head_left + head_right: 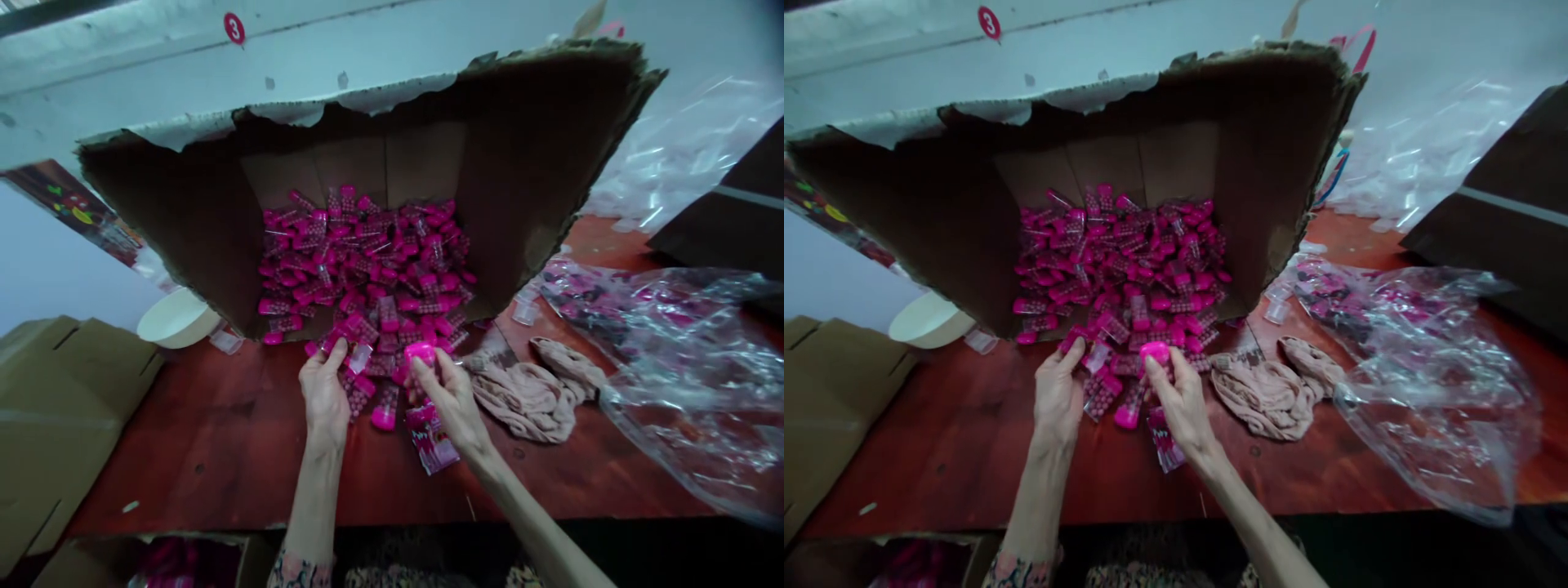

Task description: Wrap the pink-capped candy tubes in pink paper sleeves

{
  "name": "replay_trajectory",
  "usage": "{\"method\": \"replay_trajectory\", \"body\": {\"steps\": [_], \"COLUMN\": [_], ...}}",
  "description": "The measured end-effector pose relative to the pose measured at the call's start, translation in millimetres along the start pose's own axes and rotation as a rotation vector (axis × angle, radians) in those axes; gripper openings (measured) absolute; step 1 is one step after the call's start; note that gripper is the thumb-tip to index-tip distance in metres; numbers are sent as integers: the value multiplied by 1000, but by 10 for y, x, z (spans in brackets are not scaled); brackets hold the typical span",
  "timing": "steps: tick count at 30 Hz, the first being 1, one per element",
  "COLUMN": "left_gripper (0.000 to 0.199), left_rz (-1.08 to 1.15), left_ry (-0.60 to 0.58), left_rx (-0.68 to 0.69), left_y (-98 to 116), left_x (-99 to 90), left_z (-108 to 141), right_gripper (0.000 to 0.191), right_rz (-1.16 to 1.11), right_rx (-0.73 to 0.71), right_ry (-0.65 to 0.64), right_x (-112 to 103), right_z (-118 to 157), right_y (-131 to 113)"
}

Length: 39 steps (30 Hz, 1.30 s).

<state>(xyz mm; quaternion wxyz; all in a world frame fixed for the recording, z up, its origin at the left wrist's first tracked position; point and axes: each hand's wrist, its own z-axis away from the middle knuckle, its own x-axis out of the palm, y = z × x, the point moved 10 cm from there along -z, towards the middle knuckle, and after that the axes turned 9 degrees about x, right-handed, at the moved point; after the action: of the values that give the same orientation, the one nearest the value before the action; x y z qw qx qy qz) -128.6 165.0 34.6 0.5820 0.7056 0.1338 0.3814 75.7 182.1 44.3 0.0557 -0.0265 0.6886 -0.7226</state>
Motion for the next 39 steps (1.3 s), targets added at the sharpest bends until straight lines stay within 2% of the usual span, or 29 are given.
{"method": "replay_trajectory", "body": {"steps": [2,5,9,14,22,27,29,35,39], "left_gripper": [20,20,23,29,29,12,7,19,17], "left_rz": [73,148,209,250,263,300,328,371,365], "left_ry": [9,24,20,25,2,72,106,168,155], "left_rx": [-108,-215,-291,-352,-412,-449,-460,-465,-487], "left_y": [-47,-109,-190,-300,-318,-337,-327,-262,-281], "left_x": [17,48,105,88,-51,-132,-127,-80,-58], "left_z": [211,509,844,1089,1190,1158,1126,1048,1073], "right_gripper": [25,25,35,26,22,25,23,27,30], "right_rz": [-66,-134,-252,-284,-199,-99,-82,-51,-26], "right_rx": [37,72,119,147,114,93,106,126,142], "right_ry": [-36,1,113,139,115,112,81,-37,-69], "right_x": [90,101,-25,-68,-15,-24,-24,14,50], "right_z": [193,364,449,528,556,579,606,769,836], "right_y": [44,101,194,241,164,181,186,76,15]}}
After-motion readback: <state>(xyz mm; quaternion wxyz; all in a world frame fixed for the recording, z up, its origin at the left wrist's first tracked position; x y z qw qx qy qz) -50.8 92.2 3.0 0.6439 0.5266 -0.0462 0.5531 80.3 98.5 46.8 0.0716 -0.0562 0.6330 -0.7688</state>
